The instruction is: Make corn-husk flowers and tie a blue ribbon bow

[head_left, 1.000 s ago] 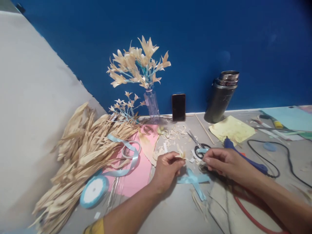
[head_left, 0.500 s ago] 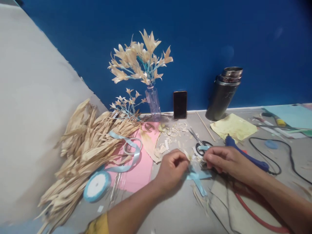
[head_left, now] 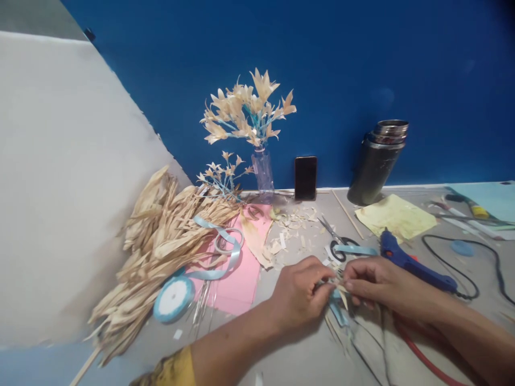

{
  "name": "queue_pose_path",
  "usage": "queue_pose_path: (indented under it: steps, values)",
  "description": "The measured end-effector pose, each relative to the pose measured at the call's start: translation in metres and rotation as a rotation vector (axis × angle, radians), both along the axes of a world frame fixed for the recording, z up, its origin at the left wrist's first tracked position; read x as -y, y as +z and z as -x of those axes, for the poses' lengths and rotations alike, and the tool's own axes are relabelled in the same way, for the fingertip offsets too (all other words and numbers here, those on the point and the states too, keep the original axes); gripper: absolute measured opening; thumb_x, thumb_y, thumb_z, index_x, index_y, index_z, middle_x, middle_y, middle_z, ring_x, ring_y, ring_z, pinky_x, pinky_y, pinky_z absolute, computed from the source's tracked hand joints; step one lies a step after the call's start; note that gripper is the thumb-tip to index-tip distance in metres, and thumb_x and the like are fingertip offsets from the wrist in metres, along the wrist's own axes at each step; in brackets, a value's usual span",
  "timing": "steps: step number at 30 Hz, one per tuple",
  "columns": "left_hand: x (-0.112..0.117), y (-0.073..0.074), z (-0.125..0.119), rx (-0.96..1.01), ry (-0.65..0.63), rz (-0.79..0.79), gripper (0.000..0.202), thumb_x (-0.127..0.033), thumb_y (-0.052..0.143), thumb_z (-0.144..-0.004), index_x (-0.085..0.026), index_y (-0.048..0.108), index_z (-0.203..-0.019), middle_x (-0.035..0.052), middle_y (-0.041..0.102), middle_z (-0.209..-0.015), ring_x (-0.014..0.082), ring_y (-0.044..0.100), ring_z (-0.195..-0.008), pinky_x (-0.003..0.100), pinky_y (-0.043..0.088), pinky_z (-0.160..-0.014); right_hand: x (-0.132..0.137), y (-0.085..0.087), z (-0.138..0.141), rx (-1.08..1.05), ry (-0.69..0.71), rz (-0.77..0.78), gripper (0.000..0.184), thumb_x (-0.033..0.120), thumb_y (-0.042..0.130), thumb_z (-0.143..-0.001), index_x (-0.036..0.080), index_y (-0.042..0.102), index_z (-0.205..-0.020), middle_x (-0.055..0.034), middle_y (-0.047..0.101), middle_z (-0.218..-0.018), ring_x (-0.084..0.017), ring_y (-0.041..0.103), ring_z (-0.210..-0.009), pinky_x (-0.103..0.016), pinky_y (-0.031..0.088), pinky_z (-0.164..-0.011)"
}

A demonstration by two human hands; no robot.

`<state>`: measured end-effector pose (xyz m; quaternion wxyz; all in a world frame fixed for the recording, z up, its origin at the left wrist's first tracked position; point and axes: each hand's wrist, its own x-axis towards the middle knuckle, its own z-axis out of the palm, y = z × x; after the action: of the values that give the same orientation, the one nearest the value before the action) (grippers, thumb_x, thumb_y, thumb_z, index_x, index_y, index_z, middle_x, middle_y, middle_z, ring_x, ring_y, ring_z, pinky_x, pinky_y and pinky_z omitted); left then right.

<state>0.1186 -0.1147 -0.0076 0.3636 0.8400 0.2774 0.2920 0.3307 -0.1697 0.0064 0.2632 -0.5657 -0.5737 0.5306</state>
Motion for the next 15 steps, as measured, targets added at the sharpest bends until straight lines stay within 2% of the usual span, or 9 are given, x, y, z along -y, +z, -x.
queue_pose_path:
  steps: [2,3,5,7,9,10,12,15]
  values:
    - [-0.007,0.017,0.008,-0.024,0.035,-0.003,0.028,-0.018,0.063,-0.088,-0.021,0.072,-0.115,0.0067,0.075,-0.094,0.0184,0.065,-0.076,0.029,0.049,-0.072,-0.001,0.002,-0.007,0.012,-0.034,0.006,0.028,0.045,0.066,-0.086,0.020,0.064,-0.072,-0.0011,0.066,-0.067,-0.014,0.055,-0.059,-0.025,0.038,-0.056]
    - [-0.011,0.029,0.016,-0.012,0.066,-0.027,0.025,-0.018,0.061,-0.089,-0.021,0.072,-0.112,0.0061,0.075,-0.092,0.0184,0.065,-0.077,0.029,0.050,-0.073,-0.003,0.004,-0.012,0.030,-0.065,0.005,0.031,0.047,0.065,-0.086,0.020,0.064,-0.073,-0.0011,0.065,-0.067,-0.014,0.052,-0.057,-0.025,0.036,-0.054]
    - [-0.018,0.057,0.038,-0.026,0.119,-0.086,0.017,-0.020,0.056,-0.092,-0.020,0.072,-0.095,0.0044,0.073,-0.086,0.0174,0.065,-0.077,0.028,0.050,-0.073,-0.008,0.010,-0.025,0.094,-0.157,-0.014,0.034,0.051,0.063,-0.088,0.019,0.065,-0.075,-0.0015,0.064,-0.065,-0.014,0.051,-0.056,-0.025,0.036,-0.054]
    - [-0.022,0.082,0.067,-0.064,0.229,-0.044,0.018,-0.024,0.053,-0.096,-0.021,0.070,-0.093,0.0007,0.070,-0.076,0.0149,0.064,-0.068,0.026,0.049,-0.066,-0.017,0.015,-0.040,0.166,-0.224,-0.106,0.032,0.047,0.063,-0.089,0.019,0.067,-0.075,-0.0012,0.062,-0.063,-0.014,0.052,-0.059,-0.026,0.037,-0.058]
    - [-0.024,0.099,0.097,-0.065,0.349,0.002,0.021,-0.032,0.052,-0.097,-0.021,0.070,-0.096,-0.0009,0.068,-0.073,0.0140,0.062,-0.062,0.024,0.048,-0.060,-0.027,0.018,-0.053,0.193,-0.291,-0.153,0.030,0.044,0.066,-0.086,0.018,0.068,-0.073,0.0001,0.060,-0.058,-0.013,0.049,-0.055,-0.026,0.034,-0.054]
    - [-0.025,0.103,0.110,-0.078,0.414,0.002,0.023,-0.036,0.053,-0.097,-0.021,0.070,-0.094,-0.0010,0.068,-0.072,0.0143,0.061,-0.061,0.025,0.048,-0.059,-0.032,0.018,-0.059,0.189,-0.318,-0.174,0.028,0.042,0.066,-0.085,0.018,0.068,-0.072,-0.0004,0.062,-0.060,-0.012,0.050,-0.055,-0.026,0.035,-0.054]
    - [-0.029,0.101,0.131,-0.162,0.539,-0.044,0.026,-0.040,0.053,-0.095,-0.021,0.071,-0.091,-0.0001,0.069,-0.074,0.0162,0.063,-0.064,0.026,0.048,-0.061,-0.041,0.016,-0.066,0.194,-0.357,-0.224,0.025,0.036,0.064,-0.085,0.017,0.068,-0.070,-0.0019,0.066,-0.064,-0.011,0.052,-0.053,-0.026,0.036,-0.054]
    - [-0.040,0.083,0.147,-0.400,0.653,-0.220,0.026,-0.035,0.051,-0.092,-0.022,0.072,-0.084,0.0024,0.072,-0.079,0.0199,0.065,-0.074,0.028,0.045,-0.067,-0.051,0.010,-0.069,0.240,-0.372,-0.276,0.025,0.029,0.060,-0.086,0.016,0.068,-0.067,-0.0030,0.068,-0.062,-0.011,0.055,-0.052,-0.027,0.037,-0.054]
